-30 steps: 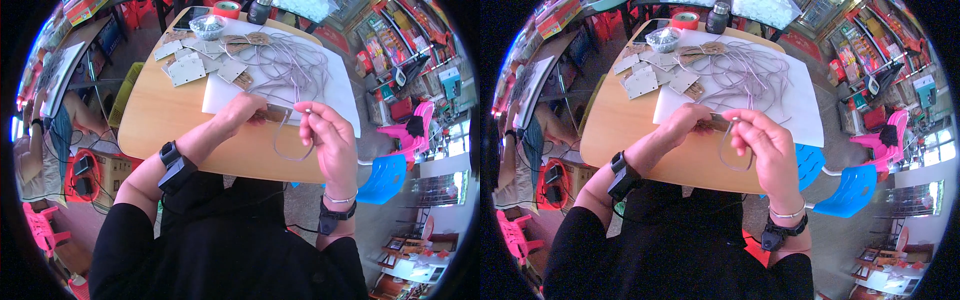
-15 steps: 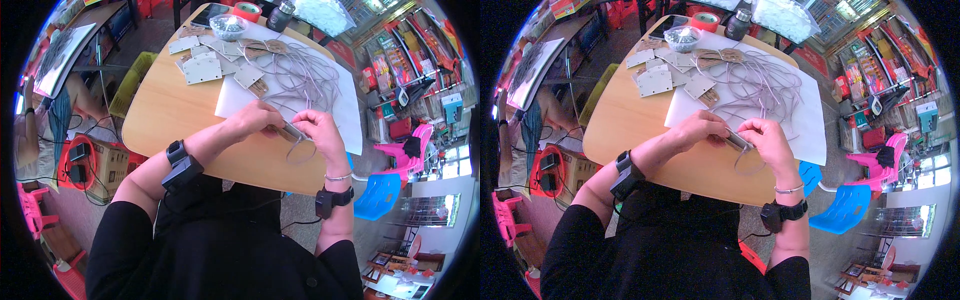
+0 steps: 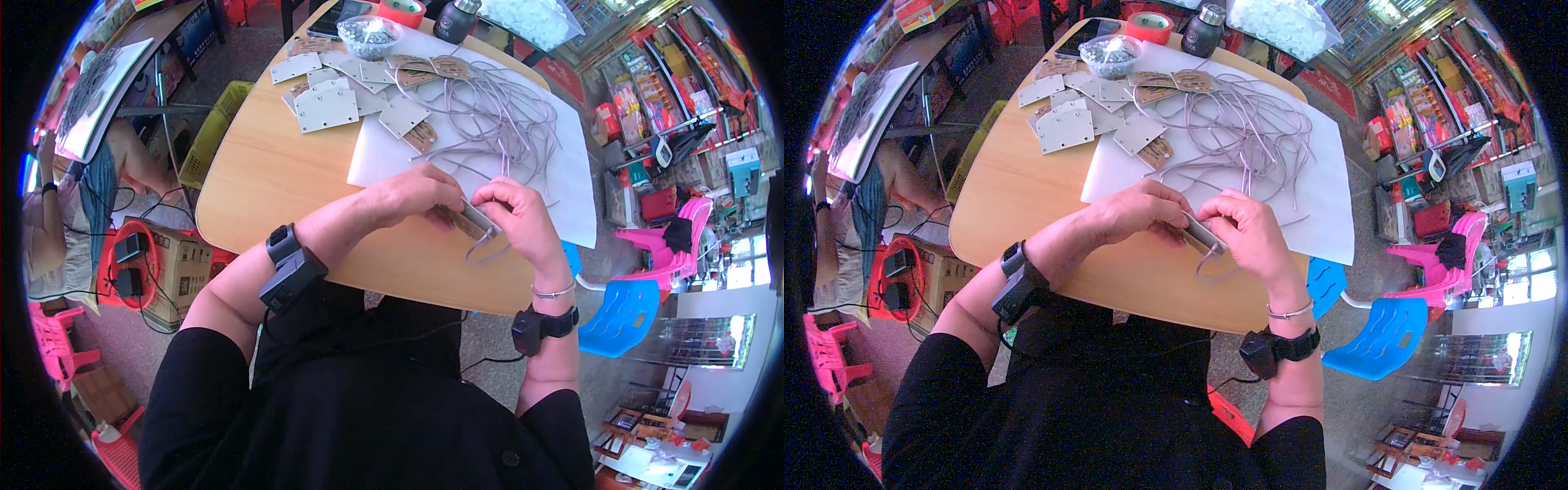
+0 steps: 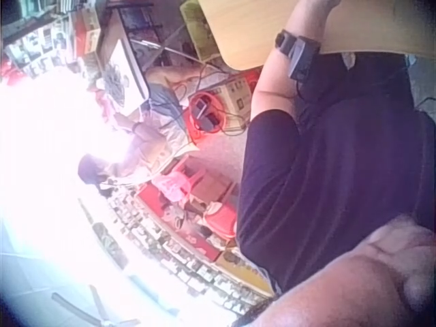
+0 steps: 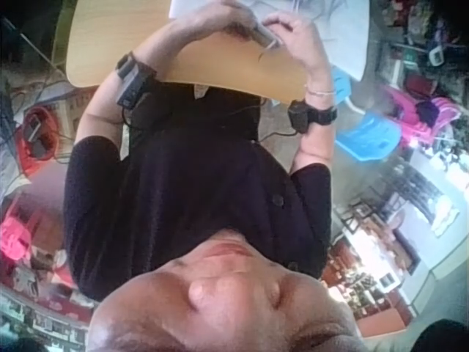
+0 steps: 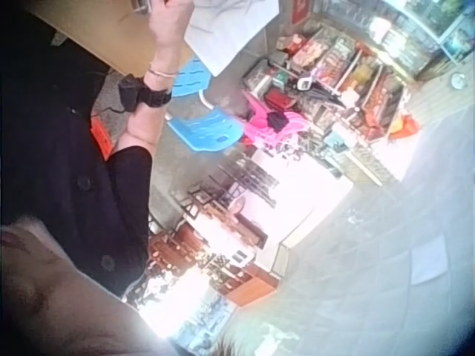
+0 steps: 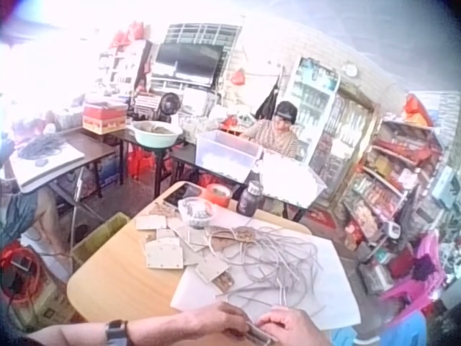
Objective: Threading long laces through pre-punched holes in leather shoe upper components.
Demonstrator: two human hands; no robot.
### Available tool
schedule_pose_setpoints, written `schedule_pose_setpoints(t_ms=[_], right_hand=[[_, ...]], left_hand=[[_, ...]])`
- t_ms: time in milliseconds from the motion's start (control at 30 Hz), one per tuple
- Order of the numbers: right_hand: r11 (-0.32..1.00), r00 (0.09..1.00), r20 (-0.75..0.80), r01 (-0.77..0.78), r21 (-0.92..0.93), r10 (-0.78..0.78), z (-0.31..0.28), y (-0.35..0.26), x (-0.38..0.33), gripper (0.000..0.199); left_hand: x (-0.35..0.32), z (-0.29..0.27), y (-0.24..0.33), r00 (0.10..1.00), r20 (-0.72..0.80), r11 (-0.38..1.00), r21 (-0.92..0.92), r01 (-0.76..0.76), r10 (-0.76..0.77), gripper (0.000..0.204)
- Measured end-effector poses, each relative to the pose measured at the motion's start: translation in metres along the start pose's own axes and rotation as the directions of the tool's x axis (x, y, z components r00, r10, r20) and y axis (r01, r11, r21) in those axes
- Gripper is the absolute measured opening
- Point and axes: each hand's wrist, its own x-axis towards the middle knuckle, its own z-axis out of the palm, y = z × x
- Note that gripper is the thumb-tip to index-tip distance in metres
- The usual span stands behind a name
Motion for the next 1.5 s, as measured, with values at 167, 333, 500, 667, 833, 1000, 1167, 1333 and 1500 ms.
schedule_pose_setpoints(t_ms=[167, 333, 500, 667, 833, 1000, 1167, 1333, 1500], right_hand=[[0.993, 0.993, 0.017, 0.115, 0.03, -0.116, 0.0, -0.003, 0.0, 0.01], [0.988, 0.995, 0.094, 0.007, 0.153, -0.022, 0.001, 0.0, -0.004, 0.008], [0.949, 0.971, 0.212, -0.168, 0.265, 0.113, 0.003, 0.006, -0.008, 0.011], [0.994, 0.999, -0.014, 0.03, 0.108, -0.029, 0.009, 0.0, -0.012, 0.01], [0.925, 0.994, -0.015, -0.093, 0.368, 0.106, 0.013, 0.008, -0.01, 0.01], [0.954, 0.994, 0.01, -0.11, 0.279, 0.112, 0.013, 0.009, -0.009, 0.008], [0.95, 0.994, 0.039, -0.11, 0.291, 0.103, 0.017, 0.006, -0.007, 0.009], [0.989, 0.994, -0.002, -0.105, 0.103, 0.106, 0.018, 0.003, -0.01, 0.012], [0.994, 0.995, -0.095, -0.017, 0.105, 0.027, 0.015, 0.001, -0.013, 0.012]], left_hand=[[-0.001, -0.002, 0.0, 0.996, 0.086, 0.998, -0.064, 0.019, -0.014, 0.023], [-0.002, -0.002, 0.0, 0.993, 0.113, 0.998, -0.048, 0.034, -0.028, 0.023], [-0.003, 0.0, 0.001, 0.992, 0.12, 0.999, -0.025, 0.036, -0.033, 0.023], [-0.001, 0.0, 0.0, 0.994, 0.106, 0.998, -0.057, 0.037, -0.031, 0.024], [0.002, 0.0, -0.005, 0.996, 0.094, 0.997, -0.08, 0.011, -0.003, 0.024], [-0.004, 0.002, 0.002, 0.999, 0.001, 0.998, -0.046, -0.039, 0.039, 0.022], [-0.003, 0.002, 0.001, 0.999, -0.038, 0.997, -0.07, -0.025, 0.023, 0.021], [-0.002, 0.002, 0.0, 1.0, -0.023, 0.999, -0.052, -0.008, 0.007, 0.021], [0.003, -0.002, -0.003, 1.0, 0.003, 0.99, -0.139, -0.017, 0.018, 0.022]])
